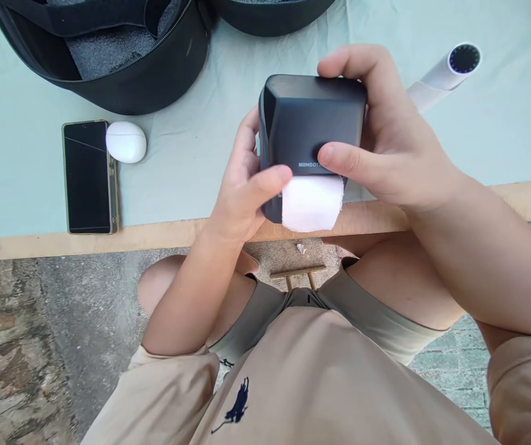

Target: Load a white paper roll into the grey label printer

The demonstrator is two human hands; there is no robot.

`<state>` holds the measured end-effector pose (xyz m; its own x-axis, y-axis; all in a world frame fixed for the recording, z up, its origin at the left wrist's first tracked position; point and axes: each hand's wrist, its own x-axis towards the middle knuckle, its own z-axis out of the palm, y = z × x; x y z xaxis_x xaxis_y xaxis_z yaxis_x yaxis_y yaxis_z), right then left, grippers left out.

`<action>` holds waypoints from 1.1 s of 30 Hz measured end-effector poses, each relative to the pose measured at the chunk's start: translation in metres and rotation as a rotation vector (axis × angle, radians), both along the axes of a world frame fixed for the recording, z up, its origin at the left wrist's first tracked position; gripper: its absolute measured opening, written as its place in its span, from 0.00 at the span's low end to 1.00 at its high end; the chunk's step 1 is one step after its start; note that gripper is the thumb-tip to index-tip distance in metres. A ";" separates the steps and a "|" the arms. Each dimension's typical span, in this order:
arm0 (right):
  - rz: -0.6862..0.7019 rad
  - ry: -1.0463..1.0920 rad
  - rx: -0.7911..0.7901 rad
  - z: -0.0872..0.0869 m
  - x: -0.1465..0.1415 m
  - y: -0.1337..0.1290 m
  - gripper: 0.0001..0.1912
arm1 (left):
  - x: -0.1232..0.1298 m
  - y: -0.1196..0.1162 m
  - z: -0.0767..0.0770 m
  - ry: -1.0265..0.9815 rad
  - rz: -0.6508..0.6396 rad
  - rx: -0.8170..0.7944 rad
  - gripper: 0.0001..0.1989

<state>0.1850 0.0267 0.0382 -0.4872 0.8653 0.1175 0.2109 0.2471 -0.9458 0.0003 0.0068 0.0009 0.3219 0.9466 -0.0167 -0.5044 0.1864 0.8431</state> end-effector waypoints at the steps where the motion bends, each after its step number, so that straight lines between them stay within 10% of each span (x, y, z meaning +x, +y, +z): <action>1: 0.004 0.008 -0.018 0.001 0.000 -0.001 0.28 | 0.000 -0.001 0.000 -0.041 -0.005 -0.022 0.22; 21: -0.009 -0.047 0.101 0.002 0.000 -0.001 0.29 | 0.001 -0.004 0.010 -0.073 -0.048 -0.039 0.13; 33: 0.026 -0.081 0.225 0.003 0.003 -0.002 0.30 | 0.004 -0.004 0.008 0.072 0.154 -0.065 0.16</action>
<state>0.1885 0.0244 0.0412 -0.5249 0.8087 0.2655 0.2745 0.4561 -0.8465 0.0048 0.0032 0.0091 0.1685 0.9809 -0.0970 -0.4699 0.1664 0.8669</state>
